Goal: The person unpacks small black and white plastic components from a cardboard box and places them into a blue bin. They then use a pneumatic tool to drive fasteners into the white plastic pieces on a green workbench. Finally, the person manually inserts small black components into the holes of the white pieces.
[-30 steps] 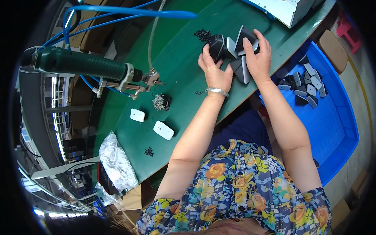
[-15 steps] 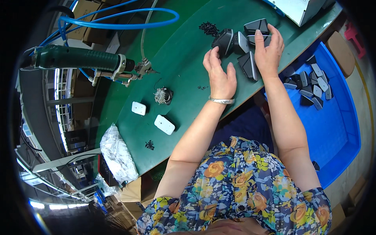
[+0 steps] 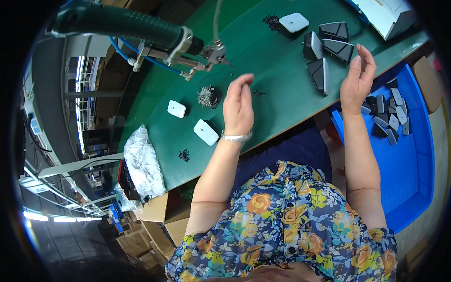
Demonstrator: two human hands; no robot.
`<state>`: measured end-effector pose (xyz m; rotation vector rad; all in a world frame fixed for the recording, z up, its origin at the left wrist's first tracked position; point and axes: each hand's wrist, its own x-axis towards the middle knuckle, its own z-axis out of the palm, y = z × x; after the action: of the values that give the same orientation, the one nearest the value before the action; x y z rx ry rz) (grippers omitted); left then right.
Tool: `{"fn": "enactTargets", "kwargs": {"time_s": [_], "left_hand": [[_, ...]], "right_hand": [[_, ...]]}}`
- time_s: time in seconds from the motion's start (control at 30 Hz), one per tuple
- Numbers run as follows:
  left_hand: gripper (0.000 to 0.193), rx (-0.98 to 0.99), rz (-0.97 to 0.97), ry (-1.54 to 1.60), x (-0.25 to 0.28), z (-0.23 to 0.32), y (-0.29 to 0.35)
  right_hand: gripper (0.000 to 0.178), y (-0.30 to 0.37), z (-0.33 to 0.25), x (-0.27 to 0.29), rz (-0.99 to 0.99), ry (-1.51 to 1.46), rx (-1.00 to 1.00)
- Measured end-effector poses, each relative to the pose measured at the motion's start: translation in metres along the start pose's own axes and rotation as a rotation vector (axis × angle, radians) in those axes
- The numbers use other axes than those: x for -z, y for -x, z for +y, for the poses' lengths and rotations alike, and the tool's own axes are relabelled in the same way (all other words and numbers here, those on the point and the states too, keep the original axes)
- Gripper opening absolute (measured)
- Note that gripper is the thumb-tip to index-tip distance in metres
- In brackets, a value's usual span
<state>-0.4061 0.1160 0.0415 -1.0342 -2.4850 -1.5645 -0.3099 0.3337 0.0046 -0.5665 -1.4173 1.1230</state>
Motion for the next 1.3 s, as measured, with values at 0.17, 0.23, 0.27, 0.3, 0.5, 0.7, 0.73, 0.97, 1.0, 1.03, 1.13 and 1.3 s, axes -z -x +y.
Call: {"fn": "enactTargets", "kwargs": {"time_s": [0.17, 0.23, 0.27, 0.3, 0.5, 0.7, 0.73, 0.97, 1.0, 1.03, 1.13, 1.3], "left_hand": [[0.025, 0.074, -0.028, -0.189, 0.012, 0.002, 0.035], [0.037, 0.030, -0.058, -0.318, 0.011, -0.003, 0.035], [0.040, 0.021, -0.069, -0.369, 0.010, -0.003, 0.033], [0.042, 0.011, -0.073, -0.416, 0.004, -0.002, 0.031], [0.019, -0.067, -0.072, -0.442, -0.036, -0.016, -0.007], [0.012, -0.120, -0.029, -0.434, -0.075, -0.023, -0.061], [0.017, -0.137, 0.021, -0.427, -0.080, -0.024, -0.070], [0.018, -0.261, -0.103, -0.191, -0.054, 0.002, -0.030], [0.017, -0.271, -0.168, -0.153, -0.040, 0.005, -0.017], [0.017, -0.261, -0.223, -0.141, -0.026, 0.009, -0.007], [0.016, -0.231, -0.312, -0.092, -0.005, 0.026, 0.019], [0.018, -0.243, -0.376, -0.022, 0.011, 0.044, 0.058]], "right_hand": [[0.027, -0.005, 0.008, 0.003, -0.066, 0.081, 0.003], [0.027, -0.007, 0.012, 0.005, -0.079, 0.117, 0.004], [0.028, -0.006, 0.014, 0.005, -0.070, 0.111, 0.009], [0.028, -0.011, 0.017, 0.006, -0.074, 0.128, 0.024], [0.029, -0.028, 0.030, 0.015, -0.032, 0.243, 0.057], [0.028, -0.032, 0.032, 0.013, -0.018, 0.257, 0.043], [0.027, -0.031, 0.027, 0.010, -0.020, 0.222, 0.040], [0.023, -0.042, 0.010, 0.021, -0.037, 0.161, 0.138], [0.022, -0.042, -0.013, 0.014, -0.065, 0.143, 0.184], [0.024, -0.044, -0.030, 0.007, -0.122, 0.064, 0.211], [0.033, -0.070, -0.060, -0.018, -0.543, 0.300, 0.219], [0.056, -0.123, -0.030, -0.062, -0.855, 1.002, 0.553]]}}
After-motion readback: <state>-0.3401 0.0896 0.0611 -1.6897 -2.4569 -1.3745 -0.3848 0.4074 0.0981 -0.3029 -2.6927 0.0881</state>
